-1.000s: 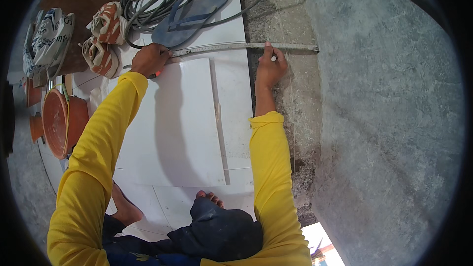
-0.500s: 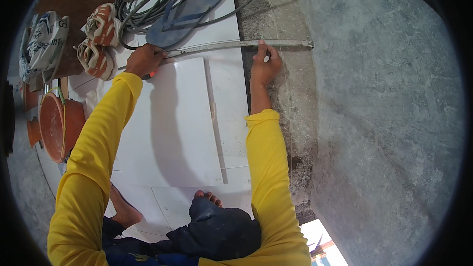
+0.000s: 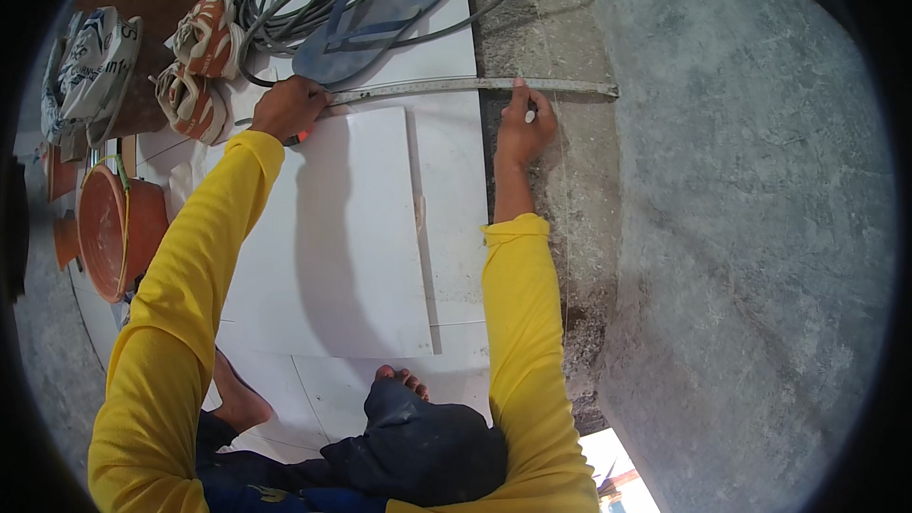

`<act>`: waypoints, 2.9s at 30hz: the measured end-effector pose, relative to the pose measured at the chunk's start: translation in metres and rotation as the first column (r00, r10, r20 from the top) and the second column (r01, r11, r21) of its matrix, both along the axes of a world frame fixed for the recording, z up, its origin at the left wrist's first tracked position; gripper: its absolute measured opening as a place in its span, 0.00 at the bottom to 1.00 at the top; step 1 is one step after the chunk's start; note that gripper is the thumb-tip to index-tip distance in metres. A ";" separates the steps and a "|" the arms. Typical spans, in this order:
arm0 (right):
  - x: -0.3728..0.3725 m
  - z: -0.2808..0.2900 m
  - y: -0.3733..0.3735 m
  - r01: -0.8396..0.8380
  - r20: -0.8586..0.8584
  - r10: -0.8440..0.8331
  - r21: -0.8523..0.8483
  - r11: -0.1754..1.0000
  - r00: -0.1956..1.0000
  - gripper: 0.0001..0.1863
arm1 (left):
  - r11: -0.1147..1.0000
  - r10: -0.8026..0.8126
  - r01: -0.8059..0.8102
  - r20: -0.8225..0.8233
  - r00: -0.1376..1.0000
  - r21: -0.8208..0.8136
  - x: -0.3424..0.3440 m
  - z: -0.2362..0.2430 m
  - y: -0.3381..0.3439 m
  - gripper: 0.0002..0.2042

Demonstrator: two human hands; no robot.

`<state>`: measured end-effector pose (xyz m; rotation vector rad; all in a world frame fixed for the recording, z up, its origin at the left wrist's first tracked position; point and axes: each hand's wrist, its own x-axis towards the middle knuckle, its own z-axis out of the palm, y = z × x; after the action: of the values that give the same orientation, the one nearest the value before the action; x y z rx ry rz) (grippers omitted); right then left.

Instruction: The person measures and marks white ceramic tiles on the floor using a tape measure and a marker. They repeatedly measure different sections, draw lines, and adjust the tile positions while sitting on the floor.

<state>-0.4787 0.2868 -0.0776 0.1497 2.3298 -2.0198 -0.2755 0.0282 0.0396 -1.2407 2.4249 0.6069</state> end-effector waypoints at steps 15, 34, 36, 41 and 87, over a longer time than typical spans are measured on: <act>0.000 -0.003 -0.002 -0.012 -0.011 0.011 -0.034 0.999 1.000 0.22 | 1.000 0.012 -0.012 -0.011 1.000 0.000 0.004 -0.006 -0.004 0.15; 0.145 0.127 0.035 -0.284 0.123 0.383 -0.478 0.831 0.915 0.14 | 0.898 0.066 0.175 -0.517 0.853 0.404 0.132 0.030 0.108 0.11; 0.164 0.114 0.065 -0.288 0.200 0.366 -0.334 0.897 0.909 0.20 | 0.731 0.243 0.114 -0.414 0.877 0.672 0.157 0.020 0.140 0.14; 0.232 0.123 0.115 -0.533 -0.091 0.564 0.232 0.813 0.821 0.17 | 0.219 0.609 -0.041 -0.104 0.786 0.975 0.224 0.024 0.203 0.17; 0.039 0.141 -0.056 -0.747 0.116 0.993 0.663 -0.053 0.032 0.21 | 0.811 0.350 -0.569 -0.894 0.280 0.139 0.199 -0.071 -0.004 0.12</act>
<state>-0.4399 0.2304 0.0638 -1.6023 1.9426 -0.5339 -0.0761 0.0241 -0.0316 -2.2078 2.9375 1.5944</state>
